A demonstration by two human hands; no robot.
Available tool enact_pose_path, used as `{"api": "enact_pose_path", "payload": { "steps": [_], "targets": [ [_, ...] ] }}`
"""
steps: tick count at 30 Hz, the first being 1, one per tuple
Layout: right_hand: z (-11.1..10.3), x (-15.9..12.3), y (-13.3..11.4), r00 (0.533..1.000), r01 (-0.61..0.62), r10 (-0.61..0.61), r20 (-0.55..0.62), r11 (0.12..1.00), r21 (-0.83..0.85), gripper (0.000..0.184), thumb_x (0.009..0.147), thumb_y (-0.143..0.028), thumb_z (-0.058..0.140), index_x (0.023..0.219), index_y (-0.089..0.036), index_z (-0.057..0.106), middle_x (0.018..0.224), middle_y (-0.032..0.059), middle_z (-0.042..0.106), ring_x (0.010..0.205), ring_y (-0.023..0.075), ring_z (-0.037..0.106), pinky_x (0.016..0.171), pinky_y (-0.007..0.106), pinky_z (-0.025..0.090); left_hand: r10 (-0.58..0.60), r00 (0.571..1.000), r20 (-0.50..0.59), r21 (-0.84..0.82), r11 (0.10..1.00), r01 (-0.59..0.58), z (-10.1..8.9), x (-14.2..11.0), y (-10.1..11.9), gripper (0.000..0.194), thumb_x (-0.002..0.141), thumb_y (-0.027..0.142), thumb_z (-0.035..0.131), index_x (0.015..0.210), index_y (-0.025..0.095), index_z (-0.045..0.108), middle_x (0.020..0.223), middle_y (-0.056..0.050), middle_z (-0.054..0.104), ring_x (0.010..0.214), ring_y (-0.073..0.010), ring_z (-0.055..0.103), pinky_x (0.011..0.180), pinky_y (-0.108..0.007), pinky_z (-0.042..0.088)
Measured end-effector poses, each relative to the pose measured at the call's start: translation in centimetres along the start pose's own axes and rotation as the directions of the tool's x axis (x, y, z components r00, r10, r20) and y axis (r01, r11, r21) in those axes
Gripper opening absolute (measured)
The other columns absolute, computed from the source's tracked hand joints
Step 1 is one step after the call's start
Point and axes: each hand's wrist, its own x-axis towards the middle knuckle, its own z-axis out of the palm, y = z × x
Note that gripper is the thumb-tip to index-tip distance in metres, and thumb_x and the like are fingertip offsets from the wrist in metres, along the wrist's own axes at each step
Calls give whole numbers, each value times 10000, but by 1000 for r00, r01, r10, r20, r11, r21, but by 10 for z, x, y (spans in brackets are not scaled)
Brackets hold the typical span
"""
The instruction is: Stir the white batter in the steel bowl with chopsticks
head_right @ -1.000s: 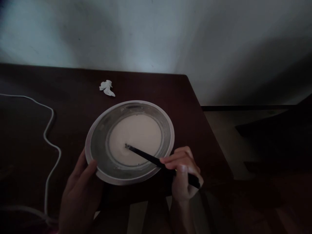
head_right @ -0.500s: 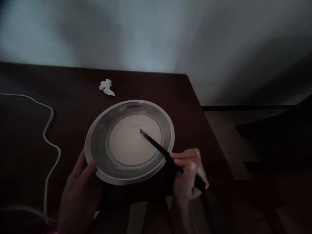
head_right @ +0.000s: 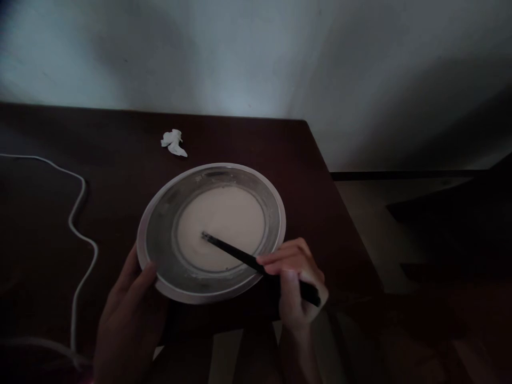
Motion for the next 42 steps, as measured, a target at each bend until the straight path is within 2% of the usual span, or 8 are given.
{"api": "enact_pose_path", "payload": {
  "steps": [6,11,16,20,27,30,35,42],
  "targets": [
    [1,1,-1,983,-21,16,-183,999,-25,341,887,-108,425,614,-190,613,568,-8,652,519,138,593,569,328,404,-18,1000,-15,0,1000,18,2,-1,3,282,854,294,642,1121,274,730,1294,0,694,1360,-263,528,1125,-341,454],
    [0,0,1,999,31,-31,11,999,-39,292,899,-150,485,654,-190,639,617,-9,698,571,145,643,614,339,441,-28,1000,1,-25,999,28,5,1,4,339,830,318,668,1164,283,715,1316,-6,683,1321,-279,564,1078,-343,499],
    [0,0,0,983,-46,49,-176,999,18,338,879,-101,423,603,-178,603,575,-13,663,526,127,603,579,324,403,-33,999,6,-69,997,33,2,7,-9,349,844,361,647,1177,279,709,1295,-25,691,1340,-295,544,1091,-376,489],
    [1,-1,2,999,21,-21,-37,1000,14,322,896,-140,457,620,-190,615,562,-25,658,516,136,625,594,335,429,96,995,-25,99,991,-93,-5,3,-15,271,766,354,742,1024,274,759,1431,13,594,1437,-310,423,1214,-387,317],
    [-2,-1,1,995,1,1,-97,1000,21,346,897,-114,420,611,-189,600,557,-15,648,500,133,603,561,324,413,141,990,-28,216,967,-132,-11,-3,-18,266,788,400,726,1030,299,765,1528,54,496,1444,-305,412,1236,-400,273],
    [-1,0,2,999,47,-47,2,998,-30,302,910,-150,478,652,-188,630,605,-18,695,549,136,647,603,330,450,148,989,-11,179,973,-144,-9,-3,-17,275,793,390,717,1045,290,762,1517,40,512,1433,-297,431,1229,-392,288],
    [0,0,1,977,7,-6,-214,1000,7,340,872,-102,421,585,-177,587,549,-16,648,494,123,591,561,319,394,48,998,-38,125,991,-43,-3,2,-8,255,788,373,711,1017,271,758,1362,-8,648,1458,-309,392,1188,-396,374],
    [2,2,2,992,38,-51,-118,993,-110,280,865,-92,481,650,-178,638,612,-12,700,577,140,650,633,338,436,41,999,-15,86,995,-40,-4,0,-5,281,780,304,720,1058,276,752,1408,2,618,1467,-315,376,1192,-388,371]
  ]
}}
